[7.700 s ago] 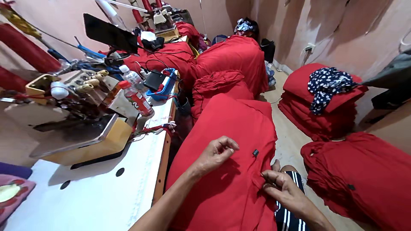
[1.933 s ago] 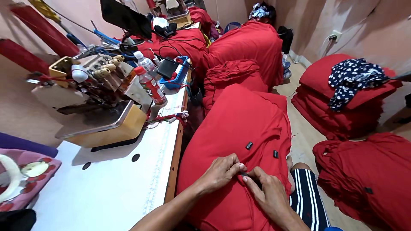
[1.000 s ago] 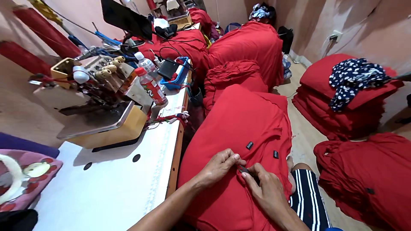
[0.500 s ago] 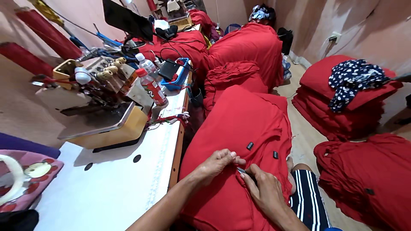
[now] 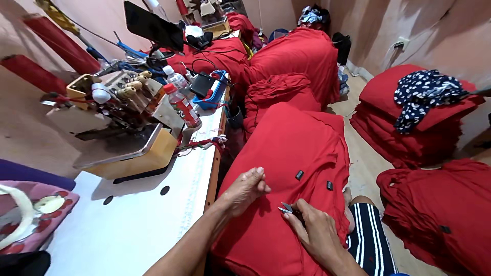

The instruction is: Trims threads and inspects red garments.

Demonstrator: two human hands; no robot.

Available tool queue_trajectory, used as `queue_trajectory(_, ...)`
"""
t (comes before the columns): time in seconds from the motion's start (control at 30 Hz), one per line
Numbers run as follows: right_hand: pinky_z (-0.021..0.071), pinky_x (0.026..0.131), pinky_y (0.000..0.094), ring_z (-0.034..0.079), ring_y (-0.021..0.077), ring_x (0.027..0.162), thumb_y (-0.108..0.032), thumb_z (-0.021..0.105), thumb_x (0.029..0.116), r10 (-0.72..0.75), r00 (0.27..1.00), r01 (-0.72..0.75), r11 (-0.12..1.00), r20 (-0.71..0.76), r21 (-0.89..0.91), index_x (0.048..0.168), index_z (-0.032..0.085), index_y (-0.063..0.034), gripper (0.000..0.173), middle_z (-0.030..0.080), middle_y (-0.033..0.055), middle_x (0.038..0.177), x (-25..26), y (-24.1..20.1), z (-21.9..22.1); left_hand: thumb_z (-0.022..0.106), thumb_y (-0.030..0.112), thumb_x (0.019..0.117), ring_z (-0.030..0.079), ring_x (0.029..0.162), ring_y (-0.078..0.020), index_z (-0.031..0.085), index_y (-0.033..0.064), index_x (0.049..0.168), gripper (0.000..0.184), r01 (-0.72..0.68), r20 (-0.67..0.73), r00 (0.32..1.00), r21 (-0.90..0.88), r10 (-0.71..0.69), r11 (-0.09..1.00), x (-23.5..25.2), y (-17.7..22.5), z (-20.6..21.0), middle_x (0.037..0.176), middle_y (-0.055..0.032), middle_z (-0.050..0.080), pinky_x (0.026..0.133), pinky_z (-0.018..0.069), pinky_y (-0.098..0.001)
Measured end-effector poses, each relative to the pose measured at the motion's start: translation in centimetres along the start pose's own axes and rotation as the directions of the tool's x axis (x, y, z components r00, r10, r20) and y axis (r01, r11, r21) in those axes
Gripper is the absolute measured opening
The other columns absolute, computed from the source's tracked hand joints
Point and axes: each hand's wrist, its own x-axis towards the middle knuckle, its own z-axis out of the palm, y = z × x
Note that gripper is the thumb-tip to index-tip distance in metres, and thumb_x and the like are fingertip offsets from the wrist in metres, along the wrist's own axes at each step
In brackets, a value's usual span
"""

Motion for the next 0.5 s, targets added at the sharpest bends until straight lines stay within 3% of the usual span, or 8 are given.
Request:
queue_trajectory(0.1,0.0503,0.049,0.0452,0.065,0.0261,0.057,-0.026,0.063,0.0947,0.012,1.000,-0.012,1.000,0.004,0.012,0.096,0.068,-0.0009,0.026,0.065,0.0098,0.073,-0.1,0.1,0.0,0.026,0.014,0.1101,0.055,0.060,-0.0001,0.052,0.0192,0.078,0.042,-0.126,0.066,0.989,-0.086,0.131,0.988,-0.3,0.8,-1.5,0.059,0.0122,0.051,0.071,0.0522,-0.0195)
queue_trajectory(0.17,0.0508,0.050,0.0457,0.065,0.0264,0.058,-0.026,0.063,0.0951,0.024,1.000,-0.024,0.999,0.008,0.032,0.098,0.068,-0.0005,0.026,0.066,0.0102,0.075,-0.1,0.0,-0.1,0.032,0.017,0.1088,0.056,0.062,0.0005,0.056,0.0233,0.075,0.042,-0.178,0.170,0.967,-0.086,0.191,0.980,-0.4,1.1,-2.5,0.061,0.0134,0.053,0.074,0.0513,-0.0197)
queue_trajectory(0.27,0.0549,0.055,0.0464,0.070,0.0256,0.066,-0.024,0.062,0.0951,-0.008,1.000,0.009,0.998,-0.006,0.068,0.105,0.072,-0.0008,0.027,0.072,0.0106,0.085,-0.7,0.0,-0.3,0.047,0.032,0.1060,0.058,0.067,0.0018,0.059,0.0283,0.072,0.036,-0.225,0.320,0.926,0.045,0.199,0.973,-0.5,1.7,-3.6,0.064,0.0156,0.056,0.076,0.0516,-0.0190)
queue_trajectory(0.33,0.0571,0.059,0.0465,0.072,0.0253,0.072,-0.022,0.062,0.0951,-0.045,0.999,0.044,0.994,0.007,0.099,0.112,0.074,-0.0009,0.030,0.074,0.0113,0.092,-1.3,-0.2,-0.7,0.048,0.039,0.1052,0.056,0.067,0.0032,0.057,0.0298,0.071,0.036,-0.276,0.389,0.900,0.163,0.196,0.947,-0.6,2.2,-4.0,0.065,0.0172,0.054,0.074,0.0500,-0.0178)
queue_trajectory(0.5,0.0546,0.052,0.0391,0.068,0.0202,0.063,-0.025,0.063,0.0923,-0.148,0.989,0.146,0.982,0.005,0.122,0.111,0.074,-0.0015,0.032,0.072,0.0088,0.085,-2.6,0.0,-1.1,0.052,0.043,0.1033,0.054,0.065,0.0066,0.059,0.0300,0.075,0.032,-0.362,0.506,0.850,0.356,0.147,0.861,-1.6,4.2,-6.4,0.065,0.0189,0.055,0.066,0.0458,-0.0138)
